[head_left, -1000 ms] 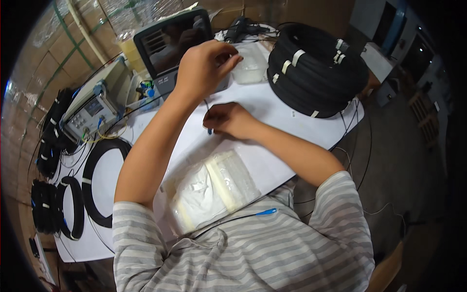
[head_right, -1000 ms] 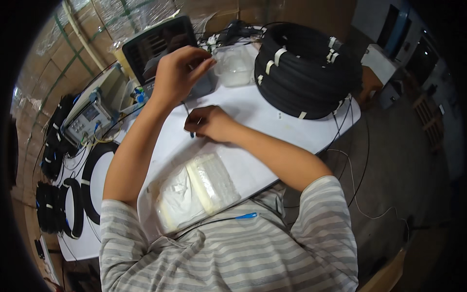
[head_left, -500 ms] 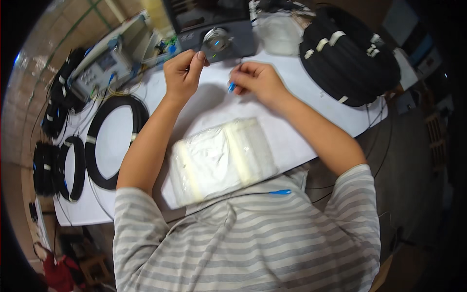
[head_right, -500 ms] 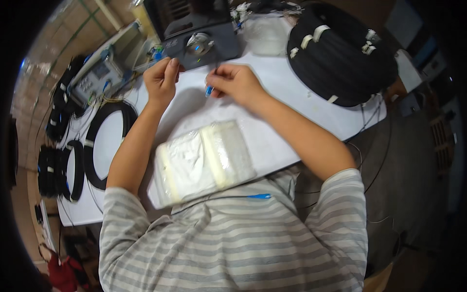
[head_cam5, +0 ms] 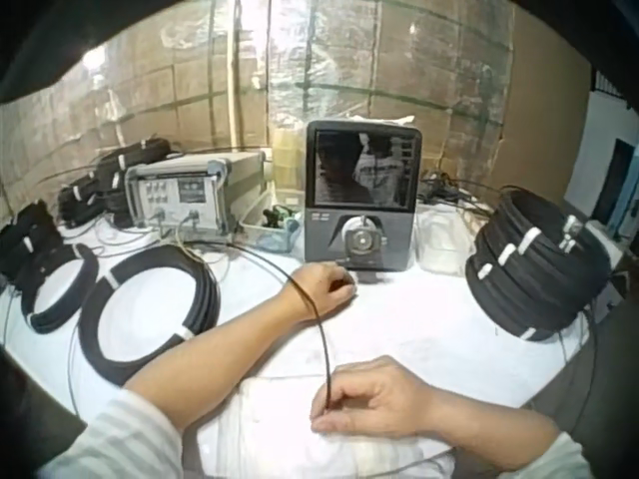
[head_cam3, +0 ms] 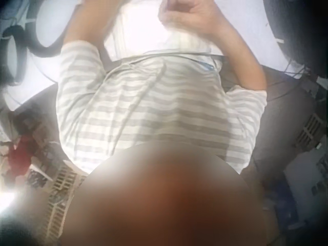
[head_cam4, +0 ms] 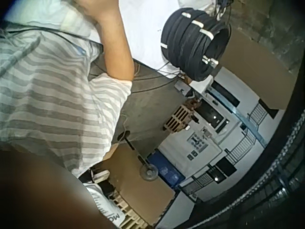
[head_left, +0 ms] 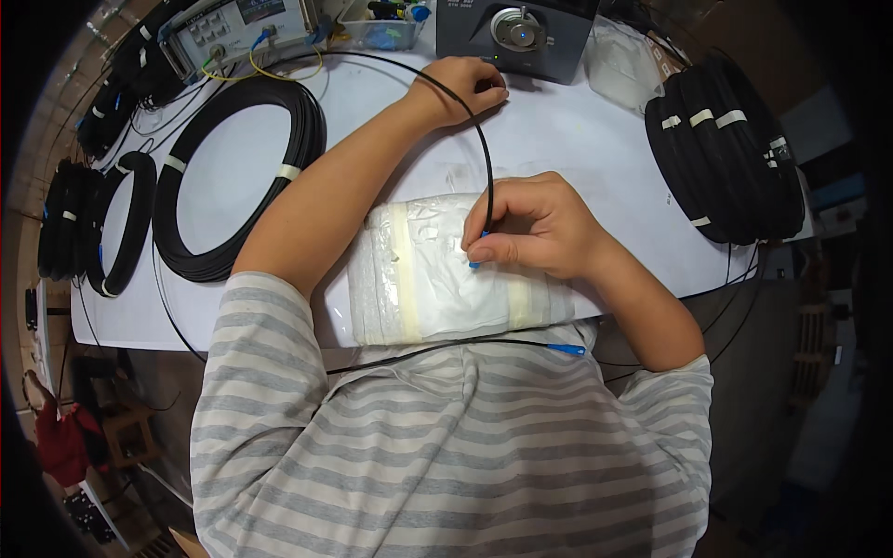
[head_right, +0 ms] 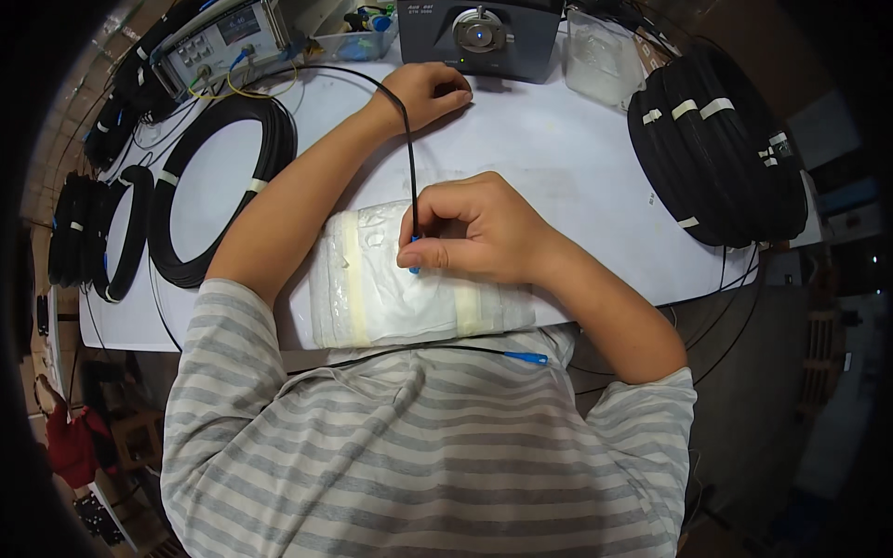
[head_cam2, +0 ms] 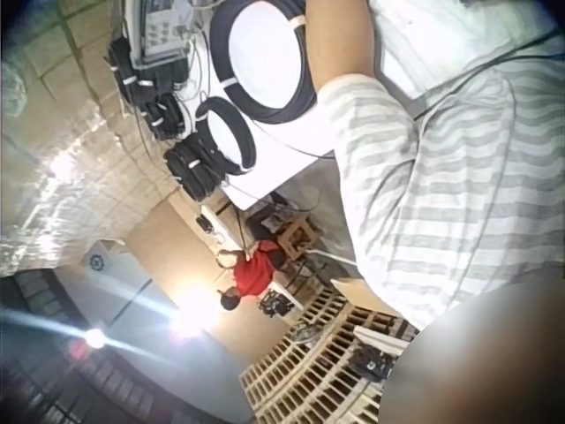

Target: Inspecting the end of a fiber optic cable using a digital microscope and cleaning it using a specialized cleaning pen.

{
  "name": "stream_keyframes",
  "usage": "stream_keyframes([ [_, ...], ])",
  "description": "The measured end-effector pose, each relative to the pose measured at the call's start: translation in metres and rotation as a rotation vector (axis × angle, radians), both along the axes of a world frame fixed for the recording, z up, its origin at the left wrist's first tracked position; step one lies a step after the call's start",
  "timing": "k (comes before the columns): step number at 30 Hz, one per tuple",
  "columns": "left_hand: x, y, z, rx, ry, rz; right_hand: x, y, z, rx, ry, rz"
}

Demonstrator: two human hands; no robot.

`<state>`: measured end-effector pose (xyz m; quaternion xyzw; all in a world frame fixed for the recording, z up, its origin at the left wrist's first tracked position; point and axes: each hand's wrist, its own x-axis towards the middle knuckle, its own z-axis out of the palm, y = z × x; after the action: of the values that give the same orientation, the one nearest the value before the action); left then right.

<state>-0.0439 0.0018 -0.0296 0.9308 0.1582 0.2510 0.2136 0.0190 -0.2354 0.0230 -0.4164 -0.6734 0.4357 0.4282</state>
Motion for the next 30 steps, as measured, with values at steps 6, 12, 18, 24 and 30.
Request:
stream_keyframes([
  [6,0.001,-0.002,0.001,0.055,0.003,0.004,-0.01,0.004,0.0,0.336,-0.249,0.061],
  [12,-0.002,-0.004,0.001,0.056,0.013,0.014,-0.01,0.001,-0.004,0.306,-0.257,0.082],
  [18,0.001,-0.004,0.001,0.066,0.0,0.003,-0.012,0.002,-0.007,0.273,-0.177,0.036],
  [24,-0.002,-0.005,0.002,0.078,0.022,0.009,-0.012,0.001,-0.005,0.283,-0.223,0.089],
  [30,-0.002,-0.007,0.003,0.095,-0.002,-0.003,-0.015,0.0,-0.009,0.24,-0.181,0.02],
])
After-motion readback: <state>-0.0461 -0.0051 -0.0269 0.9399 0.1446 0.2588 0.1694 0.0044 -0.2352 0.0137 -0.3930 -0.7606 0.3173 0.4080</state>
